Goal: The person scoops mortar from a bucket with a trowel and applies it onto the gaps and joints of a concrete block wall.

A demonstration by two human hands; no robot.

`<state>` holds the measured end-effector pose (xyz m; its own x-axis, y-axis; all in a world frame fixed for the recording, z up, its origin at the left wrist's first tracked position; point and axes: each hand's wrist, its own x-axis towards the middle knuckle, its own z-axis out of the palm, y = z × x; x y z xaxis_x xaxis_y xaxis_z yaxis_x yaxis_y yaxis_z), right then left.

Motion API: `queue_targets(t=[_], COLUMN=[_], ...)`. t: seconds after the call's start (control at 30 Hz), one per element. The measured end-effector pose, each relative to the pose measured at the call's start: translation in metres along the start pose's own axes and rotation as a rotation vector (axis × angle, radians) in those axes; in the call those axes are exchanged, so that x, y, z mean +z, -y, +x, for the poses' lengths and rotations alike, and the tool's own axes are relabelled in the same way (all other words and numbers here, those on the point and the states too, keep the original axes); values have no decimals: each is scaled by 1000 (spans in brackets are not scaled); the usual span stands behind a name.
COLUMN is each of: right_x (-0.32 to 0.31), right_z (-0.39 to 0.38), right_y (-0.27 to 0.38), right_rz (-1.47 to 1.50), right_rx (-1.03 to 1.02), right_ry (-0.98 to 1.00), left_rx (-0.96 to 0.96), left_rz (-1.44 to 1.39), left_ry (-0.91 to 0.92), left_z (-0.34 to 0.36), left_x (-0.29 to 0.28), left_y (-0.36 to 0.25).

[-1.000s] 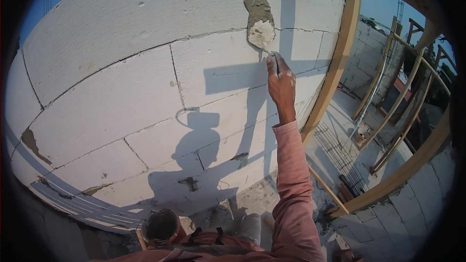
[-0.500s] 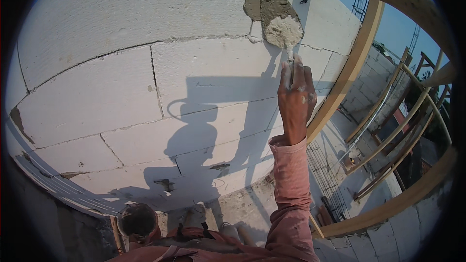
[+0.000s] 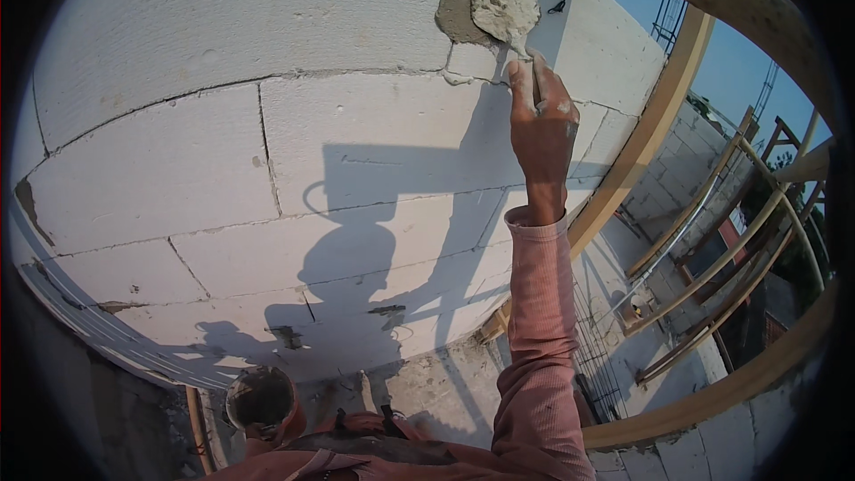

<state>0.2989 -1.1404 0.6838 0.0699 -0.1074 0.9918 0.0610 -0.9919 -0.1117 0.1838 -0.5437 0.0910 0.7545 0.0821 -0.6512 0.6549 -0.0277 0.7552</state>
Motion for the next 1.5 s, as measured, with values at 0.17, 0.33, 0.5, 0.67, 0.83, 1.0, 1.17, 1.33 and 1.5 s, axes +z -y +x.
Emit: queue_targets(t=[0.17, 0.33, 0.5, 0.67, 0.83, 1.0, 1.17, 1.33, 1.5], right_x=[-28, -51, -76, -79, -86, -69, -87, -105, -71], right_z=[5, 38, 15, -37, -58, -9, 24, 20, 6], right_y=[3, 2, -10, -13, -36, -61, -95, -106, -82], right_rz=[-112, 556, 435, 408, 441, 139, -60, -135, 170], right_rx=[149, 564, 531, 598, 510, 148, -156, -197, 270], right_ry=[29, 535, 857, 937, 751, 692, 577, 486, 852], left_rx=[-238, -397, -572, 640, 483, 102, -297, 7, -33], left_rz=[-295, -424, -489, 529, 560, -95, -878, -459, -542], left_ry=[-47, -134, -310, -12, -12, 120, -110, -92, -51], left_z=[-4, -13, -31, -49, 8, 11, 21, -4, -50], left_x=[-9, -17, -15, -50, -64, -40, -4, 31, 79], left_y=[-7, -18, -54, -19, 14, 22, 67, 118, 106])
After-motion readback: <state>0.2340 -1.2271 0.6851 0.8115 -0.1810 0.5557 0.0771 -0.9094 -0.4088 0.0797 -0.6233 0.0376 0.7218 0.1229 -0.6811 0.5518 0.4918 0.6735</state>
